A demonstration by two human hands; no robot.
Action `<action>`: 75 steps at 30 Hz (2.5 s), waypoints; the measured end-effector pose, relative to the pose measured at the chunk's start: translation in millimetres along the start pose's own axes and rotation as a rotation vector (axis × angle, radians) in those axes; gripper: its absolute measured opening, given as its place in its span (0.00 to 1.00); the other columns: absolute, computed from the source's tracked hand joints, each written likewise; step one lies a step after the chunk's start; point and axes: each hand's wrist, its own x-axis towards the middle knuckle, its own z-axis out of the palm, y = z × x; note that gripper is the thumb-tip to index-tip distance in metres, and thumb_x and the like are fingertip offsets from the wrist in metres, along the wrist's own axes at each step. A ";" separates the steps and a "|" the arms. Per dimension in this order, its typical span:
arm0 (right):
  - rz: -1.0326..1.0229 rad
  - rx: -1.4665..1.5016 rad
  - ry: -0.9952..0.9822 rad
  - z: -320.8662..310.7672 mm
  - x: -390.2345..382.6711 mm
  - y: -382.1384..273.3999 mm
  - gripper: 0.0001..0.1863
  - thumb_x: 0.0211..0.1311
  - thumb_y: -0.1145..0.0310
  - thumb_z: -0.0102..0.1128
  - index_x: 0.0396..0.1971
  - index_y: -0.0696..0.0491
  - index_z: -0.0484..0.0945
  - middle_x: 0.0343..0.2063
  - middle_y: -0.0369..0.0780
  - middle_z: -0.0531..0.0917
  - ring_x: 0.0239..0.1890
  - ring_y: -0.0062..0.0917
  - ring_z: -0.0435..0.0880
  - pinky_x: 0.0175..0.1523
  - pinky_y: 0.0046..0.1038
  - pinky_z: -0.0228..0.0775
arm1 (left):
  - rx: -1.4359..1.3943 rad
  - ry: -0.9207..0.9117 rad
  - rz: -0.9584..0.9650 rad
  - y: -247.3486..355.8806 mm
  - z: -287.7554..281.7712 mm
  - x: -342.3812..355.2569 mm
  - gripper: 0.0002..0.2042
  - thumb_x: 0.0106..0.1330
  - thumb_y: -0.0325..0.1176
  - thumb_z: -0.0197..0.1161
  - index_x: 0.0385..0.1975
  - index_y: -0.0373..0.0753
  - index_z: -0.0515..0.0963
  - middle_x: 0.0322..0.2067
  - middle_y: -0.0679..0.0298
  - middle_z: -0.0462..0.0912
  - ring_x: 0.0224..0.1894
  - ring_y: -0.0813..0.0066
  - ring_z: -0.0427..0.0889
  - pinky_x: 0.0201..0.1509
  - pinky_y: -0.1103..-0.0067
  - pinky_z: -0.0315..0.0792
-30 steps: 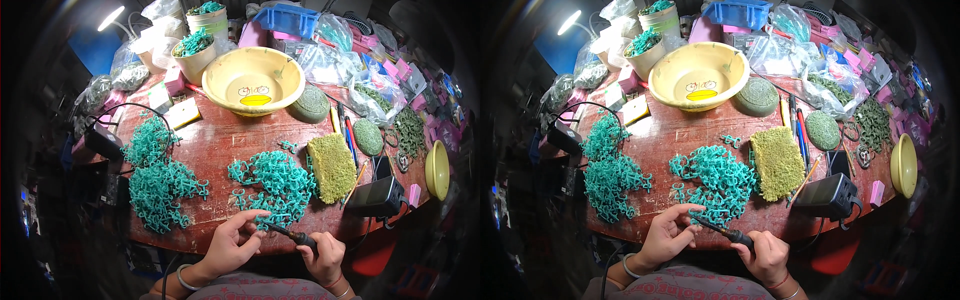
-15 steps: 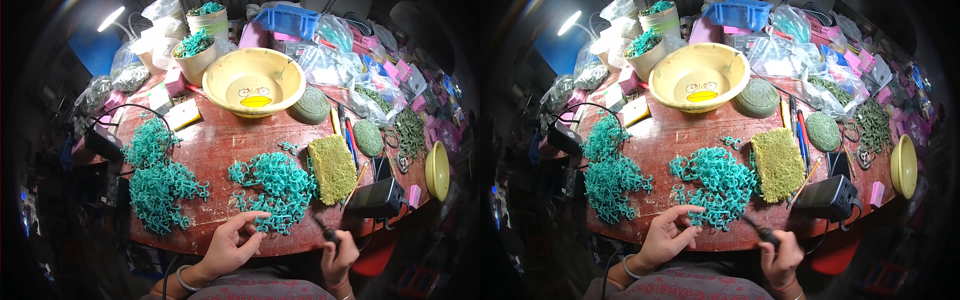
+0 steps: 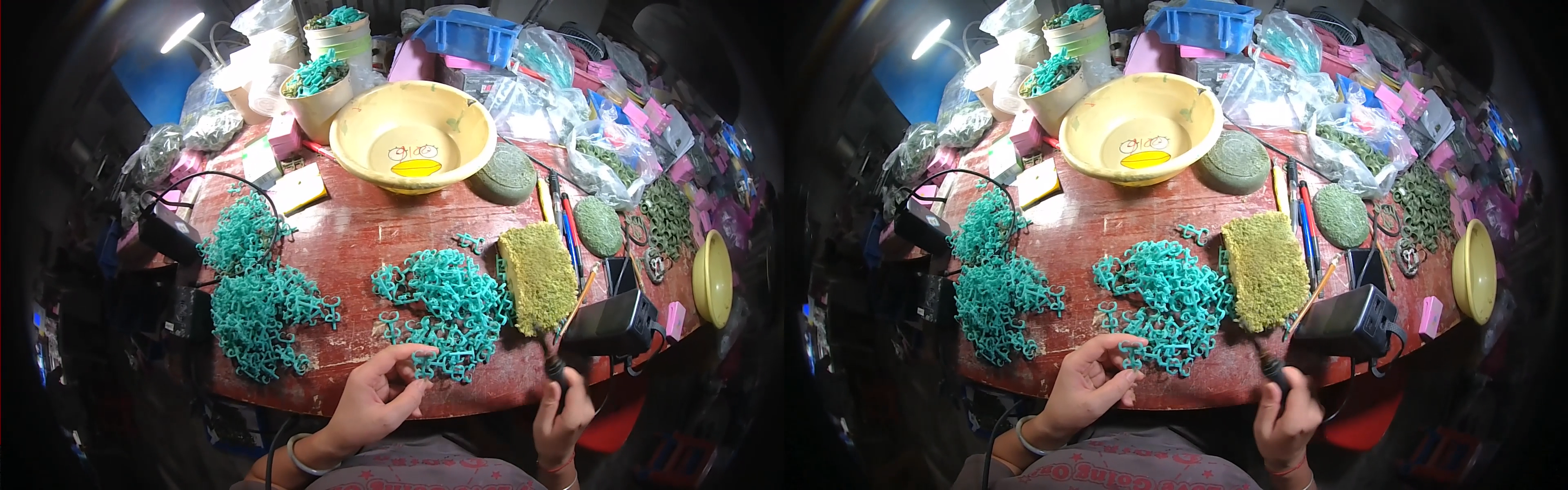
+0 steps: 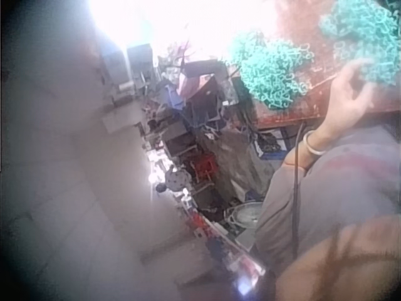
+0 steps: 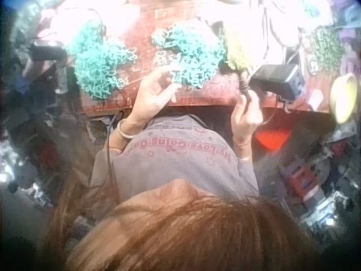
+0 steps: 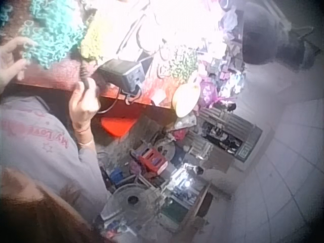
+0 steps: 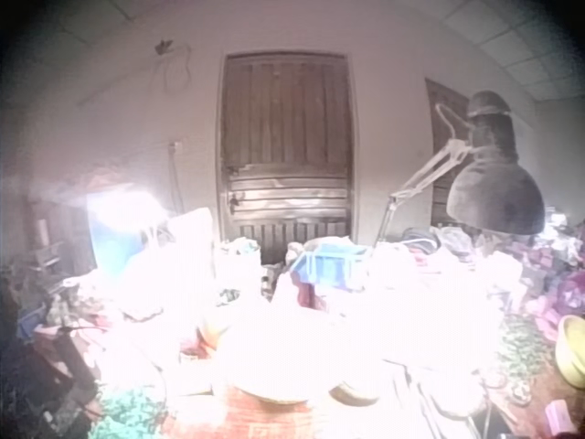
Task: The person joins small green wax pieces together by melting contact points with a handheld heating tool.
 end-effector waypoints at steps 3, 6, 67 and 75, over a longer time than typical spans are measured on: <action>-0.227 0.137 -0.124 4.5 5.2 -8.7 0.12 0.61 0.64 0.67 0.32 0.57 0.76 0.22 0.42 0.75 0.18 0.36 0.75 0.21 0.33 0.65 | 0.006 0.011 -0.001 -1.2 -0.7 -0.4 0.20 0.65 0.15 0.56 0.58 0.32 0.71 0.33 0.65 0.74 0.28 0.86 0.78 0.32 0.88 0.77; -0.254 0.196 -0.206 13.5 2.6 -11.0 0.15 0.60 0.60 0.69 0.29 0.56 0.76 0.17 0.39 0.73 0.16 0.33 0.74 0.19 0.31 0.63 | 0.012 0.024 -0.004 -0.3 1.5 0.4 0.20 0.65 0.15 0.56 0.57 0.33 0.72 0.32 0.67 0.73 0.28 0.87 0.77 0.31 0.88 0.76; -0.116 0.139 -0.070 18.5 8.9 -13.1 0.08 0.65 0.71 0.61 0.37 0.60 0.75 0.26 0.45 0.76 0.24 0.41 0.76 0.28 0.34 0.68 | 1.170 0.216 0.684 2.1 -17.7 13.2 0.11 0.53 0.17 0.66 0.36 0.35 0.80 0.31 0.60 0.76 0.27 0.64 0.79 0.29 0.74 0.74; -0.101 0.135 -0.084 18.2 8.7 -11.5 0.08 0.64 0.71 0.62 0.37 0.60 0.75 0.25 0.45 0.75 0.23 0.41 0.76 0.27 0.34 0.68 | 0.856 0.104 0.436 16.9 -11.9 1.9 0.07 0.58 0.19 0.64 0.34 0.33 0.76 0.33 0.60 0.76 0.27 0.74 0.79 0.25 0.80 0.72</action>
